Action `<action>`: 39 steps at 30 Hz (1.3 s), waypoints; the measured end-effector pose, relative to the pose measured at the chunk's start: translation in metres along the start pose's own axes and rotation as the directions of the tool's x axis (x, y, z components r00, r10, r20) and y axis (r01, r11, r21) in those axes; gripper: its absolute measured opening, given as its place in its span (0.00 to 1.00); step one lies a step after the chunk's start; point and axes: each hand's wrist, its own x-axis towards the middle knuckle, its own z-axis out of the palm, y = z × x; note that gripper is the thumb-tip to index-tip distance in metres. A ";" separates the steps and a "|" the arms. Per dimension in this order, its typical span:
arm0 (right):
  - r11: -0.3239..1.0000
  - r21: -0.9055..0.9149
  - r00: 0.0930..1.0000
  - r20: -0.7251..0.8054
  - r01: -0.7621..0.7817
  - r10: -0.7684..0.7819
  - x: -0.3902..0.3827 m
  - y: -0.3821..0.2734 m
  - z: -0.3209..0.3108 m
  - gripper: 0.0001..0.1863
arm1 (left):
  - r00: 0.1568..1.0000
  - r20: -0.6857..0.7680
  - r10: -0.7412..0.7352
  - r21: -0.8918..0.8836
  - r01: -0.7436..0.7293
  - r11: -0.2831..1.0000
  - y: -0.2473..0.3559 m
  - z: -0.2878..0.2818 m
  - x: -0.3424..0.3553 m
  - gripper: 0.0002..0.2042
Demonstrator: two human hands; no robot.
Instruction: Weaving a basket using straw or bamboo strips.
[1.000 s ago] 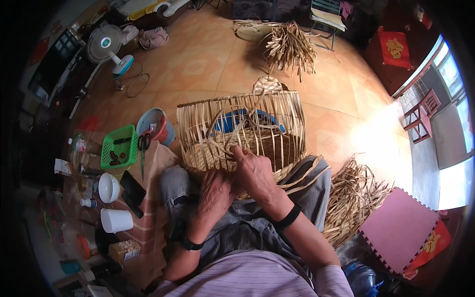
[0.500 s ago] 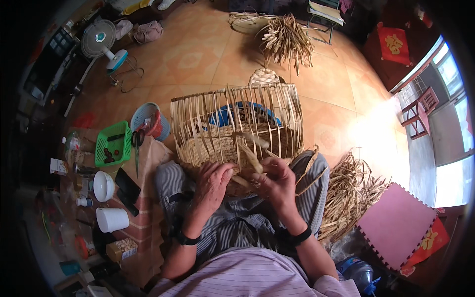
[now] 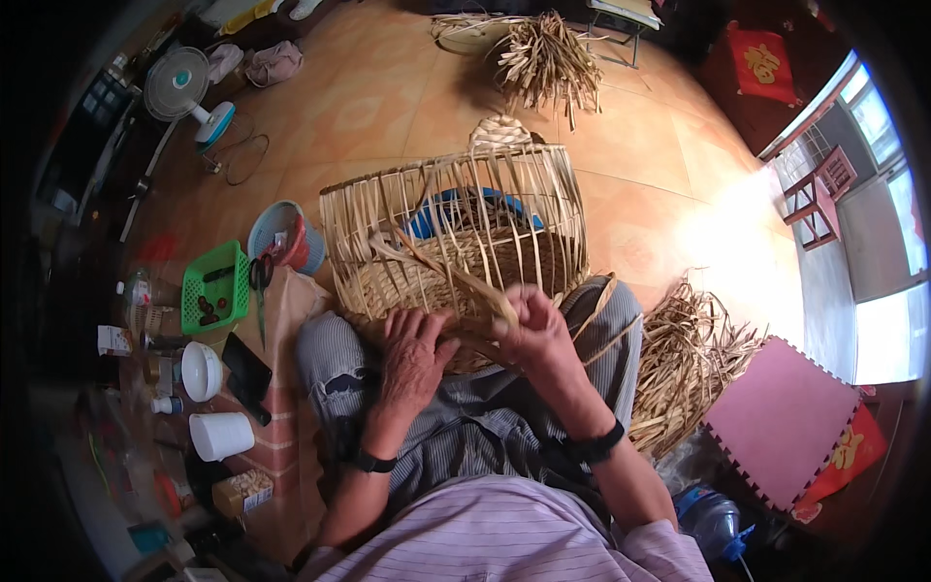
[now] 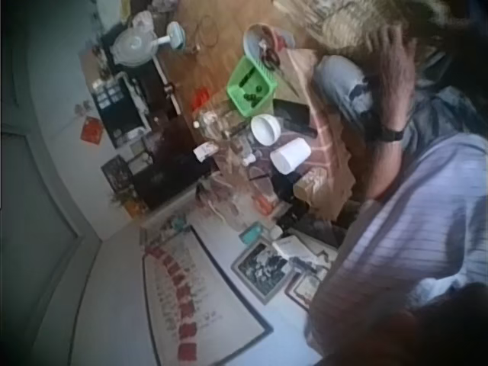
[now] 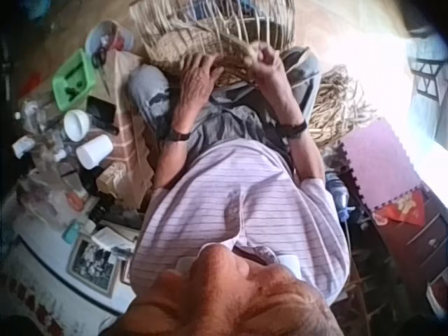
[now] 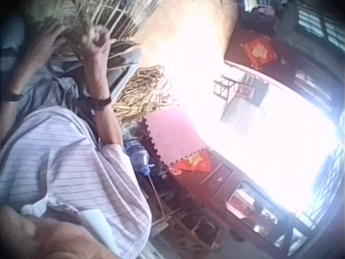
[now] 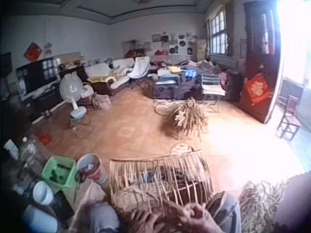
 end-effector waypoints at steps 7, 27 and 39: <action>0.659 -0.751 0.993 0.040 -0.044 0.111 -0.022 -0.004 0.015 0.15 | 0.974 0.187 0.128 0.123 -0.152 0.981 0.006 -0.029 0.009 0.19; 0.916 -0.400 0.999 -0.024 -0.030 0.022 -0.074 -0.037 -0.049 0.22 | 0.989 0.128 -0.068 0.073 0.059 0.996 0.035 0.007 0.021 0.23; 0.923 0.175 0.921 -0.257 0.343 -0.294 -0.084 -0.063 -0.110 0.18 | 0.987 0.156 -0.040 0.050 0.032 0.998 0.046 0.000 0.020 0.17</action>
